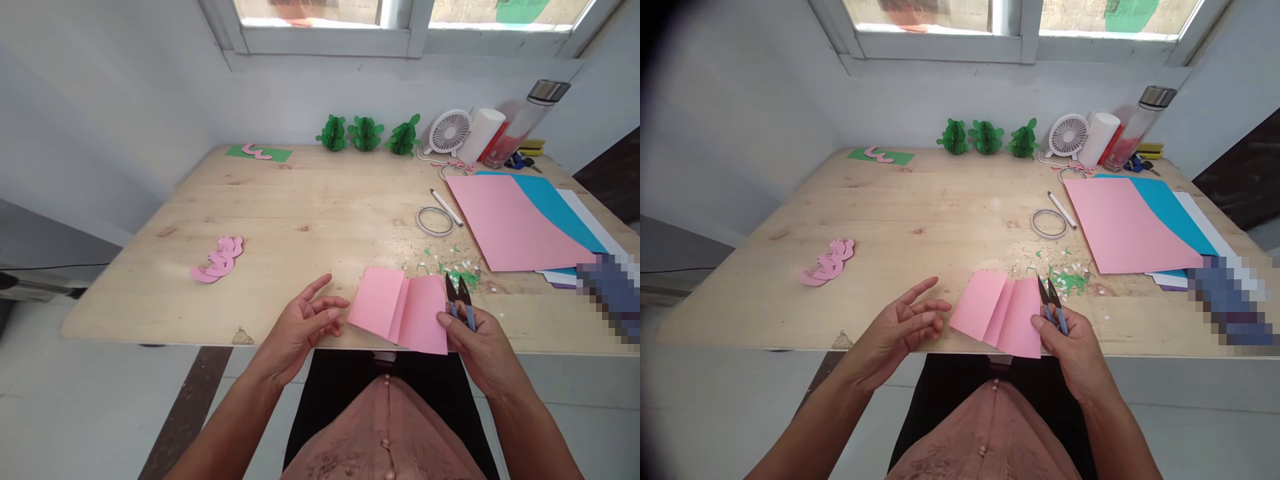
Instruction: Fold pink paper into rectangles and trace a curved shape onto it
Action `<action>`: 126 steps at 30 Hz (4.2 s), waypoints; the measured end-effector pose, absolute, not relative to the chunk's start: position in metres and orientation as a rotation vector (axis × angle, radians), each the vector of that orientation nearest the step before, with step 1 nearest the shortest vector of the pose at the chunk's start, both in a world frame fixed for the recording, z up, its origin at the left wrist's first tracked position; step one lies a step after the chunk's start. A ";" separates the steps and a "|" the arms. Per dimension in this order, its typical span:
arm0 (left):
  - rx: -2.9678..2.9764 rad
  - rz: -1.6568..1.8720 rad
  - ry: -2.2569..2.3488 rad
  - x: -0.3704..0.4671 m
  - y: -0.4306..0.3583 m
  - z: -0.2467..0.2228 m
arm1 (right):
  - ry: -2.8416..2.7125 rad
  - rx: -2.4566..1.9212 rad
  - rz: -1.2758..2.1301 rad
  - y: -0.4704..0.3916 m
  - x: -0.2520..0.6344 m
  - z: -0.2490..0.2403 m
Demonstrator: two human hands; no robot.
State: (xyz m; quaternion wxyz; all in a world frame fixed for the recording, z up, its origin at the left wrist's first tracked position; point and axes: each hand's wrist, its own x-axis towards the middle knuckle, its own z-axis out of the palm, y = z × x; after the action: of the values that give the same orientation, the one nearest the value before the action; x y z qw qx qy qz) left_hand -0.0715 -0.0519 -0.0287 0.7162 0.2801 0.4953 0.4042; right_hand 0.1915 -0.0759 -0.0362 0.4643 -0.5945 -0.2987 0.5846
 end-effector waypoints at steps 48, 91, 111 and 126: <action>0.870 0.980 1.398 -0.121 -0.030 -0.037 | -0.447 -1.443 1.192 -0.078 0.198 -0.044; 1.990 1.004 0.750 -0.006 -0.011 0.019 | -0.691 -1.355 1.172 -0.089 0.158 -0.036; 2.760 1.033 0.678 -0.040 -0.106 -0.010 | -0.338 -1.232 0.935 -0.075 0.156 -0.043; 2.893 0.663 1.181 -0.036 -0.100 -0.051 | -0.570 -1.370 0.799 -0.085 0.157 -0.061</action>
State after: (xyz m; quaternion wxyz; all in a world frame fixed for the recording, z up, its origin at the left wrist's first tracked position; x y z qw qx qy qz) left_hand -0.0363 -0.0995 -0.0505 -0.0262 0.9053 0.3696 0.2076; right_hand 0.1570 -0.0854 -0.0609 0.6655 -0.6067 -0.2523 0.3541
